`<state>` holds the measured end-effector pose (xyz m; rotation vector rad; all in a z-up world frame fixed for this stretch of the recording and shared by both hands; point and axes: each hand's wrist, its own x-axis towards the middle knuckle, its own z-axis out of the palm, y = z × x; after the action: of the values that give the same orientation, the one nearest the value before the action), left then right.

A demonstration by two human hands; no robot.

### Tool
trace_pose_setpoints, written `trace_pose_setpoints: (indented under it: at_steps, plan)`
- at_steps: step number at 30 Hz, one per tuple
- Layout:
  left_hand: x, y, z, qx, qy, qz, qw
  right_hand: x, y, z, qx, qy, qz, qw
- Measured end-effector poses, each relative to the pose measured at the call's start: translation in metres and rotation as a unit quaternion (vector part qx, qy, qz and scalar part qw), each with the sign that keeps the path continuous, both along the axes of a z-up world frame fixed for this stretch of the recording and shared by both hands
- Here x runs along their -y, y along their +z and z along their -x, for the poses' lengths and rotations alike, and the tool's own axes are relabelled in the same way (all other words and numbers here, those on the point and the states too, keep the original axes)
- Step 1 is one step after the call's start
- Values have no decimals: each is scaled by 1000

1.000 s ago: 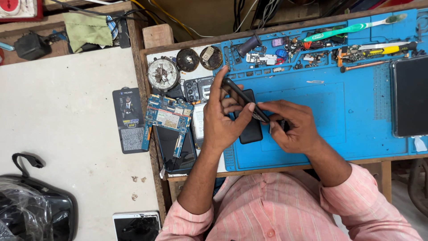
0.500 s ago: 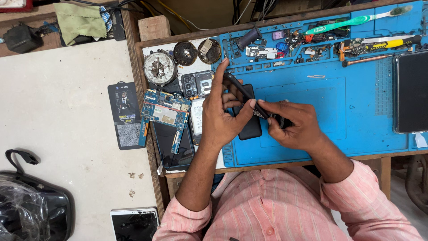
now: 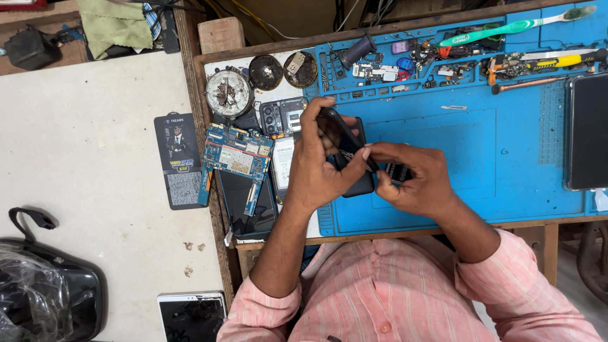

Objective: The person handles a small black electronic component, likely a phone battery, and uses a thin metal tool to scrape or clean its surface. The person repeatedly works on the same component throughout the clip.

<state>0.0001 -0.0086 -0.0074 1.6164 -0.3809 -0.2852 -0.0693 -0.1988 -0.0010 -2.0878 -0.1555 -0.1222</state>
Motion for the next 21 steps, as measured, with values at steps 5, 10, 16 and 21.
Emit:
trace_pose_setpoints:
  at_steps: [5,10,16,21]
  plan:
    - [-2,-1,0,0,-14,4,1000,-3,4,0,-4,-11,10,1000]
    - [1,-1,2,6,-10,-8,1000,-7,10,1,6,-31,11,999]
    - [1,-1,3,-20,7,64,998,1,16,-1,20,23,22,999]
    - [-1,-8,-5,-128,51,254,957,29,31,7,43,-26,71,996]
